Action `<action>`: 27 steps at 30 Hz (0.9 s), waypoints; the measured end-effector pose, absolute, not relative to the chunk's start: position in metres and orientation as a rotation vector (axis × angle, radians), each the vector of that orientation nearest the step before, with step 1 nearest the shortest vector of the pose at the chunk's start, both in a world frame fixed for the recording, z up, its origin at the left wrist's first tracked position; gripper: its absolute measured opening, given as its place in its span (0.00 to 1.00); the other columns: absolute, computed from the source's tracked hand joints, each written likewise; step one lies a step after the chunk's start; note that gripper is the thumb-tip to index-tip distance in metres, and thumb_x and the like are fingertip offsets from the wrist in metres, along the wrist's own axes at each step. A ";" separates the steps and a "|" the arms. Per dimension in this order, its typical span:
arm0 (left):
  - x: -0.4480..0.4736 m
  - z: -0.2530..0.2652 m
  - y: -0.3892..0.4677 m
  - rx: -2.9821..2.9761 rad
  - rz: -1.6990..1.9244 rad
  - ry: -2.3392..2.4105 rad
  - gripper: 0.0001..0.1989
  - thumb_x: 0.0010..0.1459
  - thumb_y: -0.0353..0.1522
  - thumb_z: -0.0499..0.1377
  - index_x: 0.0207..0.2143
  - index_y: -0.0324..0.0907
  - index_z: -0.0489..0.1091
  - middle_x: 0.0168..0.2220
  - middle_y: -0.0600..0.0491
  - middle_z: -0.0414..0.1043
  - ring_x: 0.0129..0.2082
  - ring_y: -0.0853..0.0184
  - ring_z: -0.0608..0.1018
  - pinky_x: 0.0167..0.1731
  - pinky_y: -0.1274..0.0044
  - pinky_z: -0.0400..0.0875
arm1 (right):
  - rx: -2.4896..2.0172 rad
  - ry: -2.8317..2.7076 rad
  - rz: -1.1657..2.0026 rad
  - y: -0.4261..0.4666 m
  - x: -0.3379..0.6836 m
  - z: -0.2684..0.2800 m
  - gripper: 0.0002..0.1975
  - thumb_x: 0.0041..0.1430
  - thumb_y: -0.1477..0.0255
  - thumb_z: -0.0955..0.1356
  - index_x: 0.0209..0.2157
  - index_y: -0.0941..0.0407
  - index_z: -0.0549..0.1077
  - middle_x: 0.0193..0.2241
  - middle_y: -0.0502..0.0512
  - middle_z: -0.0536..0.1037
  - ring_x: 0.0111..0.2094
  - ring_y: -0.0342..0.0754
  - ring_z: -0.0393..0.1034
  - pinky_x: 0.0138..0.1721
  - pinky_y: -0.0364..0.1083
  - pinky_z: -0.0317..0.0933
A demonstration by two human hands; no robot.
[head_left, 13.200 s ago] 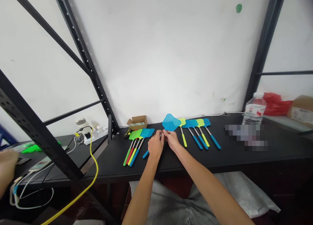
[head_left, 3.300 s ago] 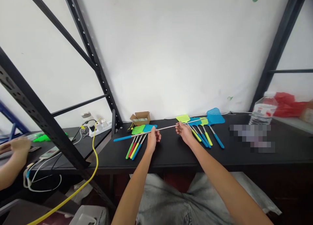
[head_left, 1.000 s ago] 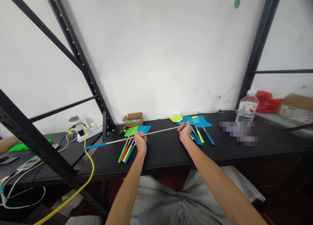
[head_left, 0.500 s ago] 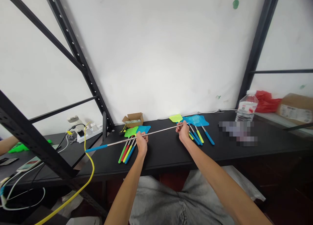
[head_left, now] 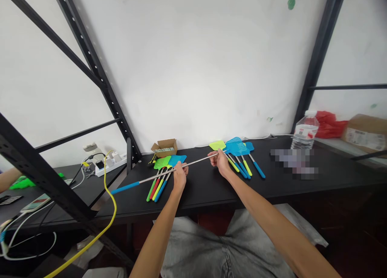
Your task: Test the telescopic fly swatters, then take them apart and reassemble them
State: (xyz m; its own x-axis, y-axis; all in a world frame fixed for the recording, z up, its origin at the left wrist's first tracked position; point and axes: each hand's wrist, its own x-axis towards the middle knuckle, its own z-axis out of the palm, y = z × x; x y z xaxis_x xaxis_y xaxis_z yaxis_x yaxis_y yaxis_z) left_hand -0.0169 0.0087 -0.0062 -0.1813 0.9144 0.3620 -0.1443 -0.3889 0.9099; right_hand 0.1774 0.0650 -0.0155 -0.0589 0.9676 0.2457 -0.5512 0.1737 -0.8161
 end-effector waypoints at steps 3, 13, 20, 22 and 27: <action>-0.016 -0.008 0.008 1.401 1.661 0.969 0.25 0.62 0.42 0.51 0.14 0.43 0.52 0.14 0.57 0.48 0.15 0.73 0.52 0.17 0.78 0.43 | -0.546 -1.033 1.391 0.064 0.176 -0.016 0.29 0.57 0.46 0.60 0.23 0.58 0.73 0.15 0.51 0.69 0.14 0.42 0.60 0.16 0.41 0.51; -0.013 -0.007 0.008 1.570 1.565 1.057 0.23 0.60 0.38 0.55 0.13 0.43 0.55 0.13 0.56 0.52 0.16 0.71 0.56 0.19 0.78 0.49 | -0.581 -0.753 1.371 0.069 0.177 -0.013 0.26 0.58 0.48 0.62 0.27 0.58 0.74 0.15 0.50 0.68 0.15 0.42 0.60 0.17 0.42 0.54; -0.016 -0.003 0.009 1.311 1.666 1.024 0.26 0.62 0.41 0.53 0.14 0.42 0.52 0.14 0.58 0.47 0.15 0.74 0.51 0.17 0.78 0.42 | -0.468 -0.512 1.404 0.066 0.189 -0.007 0.24 0.61 0.49 0.59 0.31 0.55 0.71 0.16 0.47 0.64 0.17 0.41 0.59 0.18 0.43 0.56; -0.017 -0.002 0.010 1.251 1.693 1.012 0.26 0.61 0.42 0.53 0.14 0.43 0.51 0.14 0.59 0.46 0.14 0.75 0.50 0.16 0.78 0.40 | -0.461 -0.487 1.379 0.066 0.193 -0.007 0.24 0.61 0.48 0.57 0.31 0.54 0.70 0.16 0.46 0.63 0.17 0.42 0.58 0.19 0.43 0.56; -0.018 0.000 0.011 1.133 1.711 0.997 0.26 0.60 0.45 0.54 0.15 0.43 0.49 0.14 0.60 0.44 0.14 0.76 0.48 0.15 0.80 0.38 | -0.435 -0.440 1.353 0.065 0.196 -0.007 0.23 0.62 0.48 0.57 0.30 0.53 0.66 0.16 0.44 0.59 0.16 0.41 0.55 0.19 0.44 0.56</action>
State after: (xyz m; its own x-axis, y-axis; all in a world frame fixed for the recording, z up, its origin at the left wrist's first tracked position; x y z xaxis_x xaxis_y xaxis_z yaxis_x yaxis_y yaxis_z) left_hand -0.0184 0.0112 0.0003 -0.2445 0.9271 0.2840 -0.2100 -0.3366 0.9179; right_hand 0.1963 0.0652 -0.0066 0.1611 0.9856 0.0509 -0.8270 0.1630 -0.5381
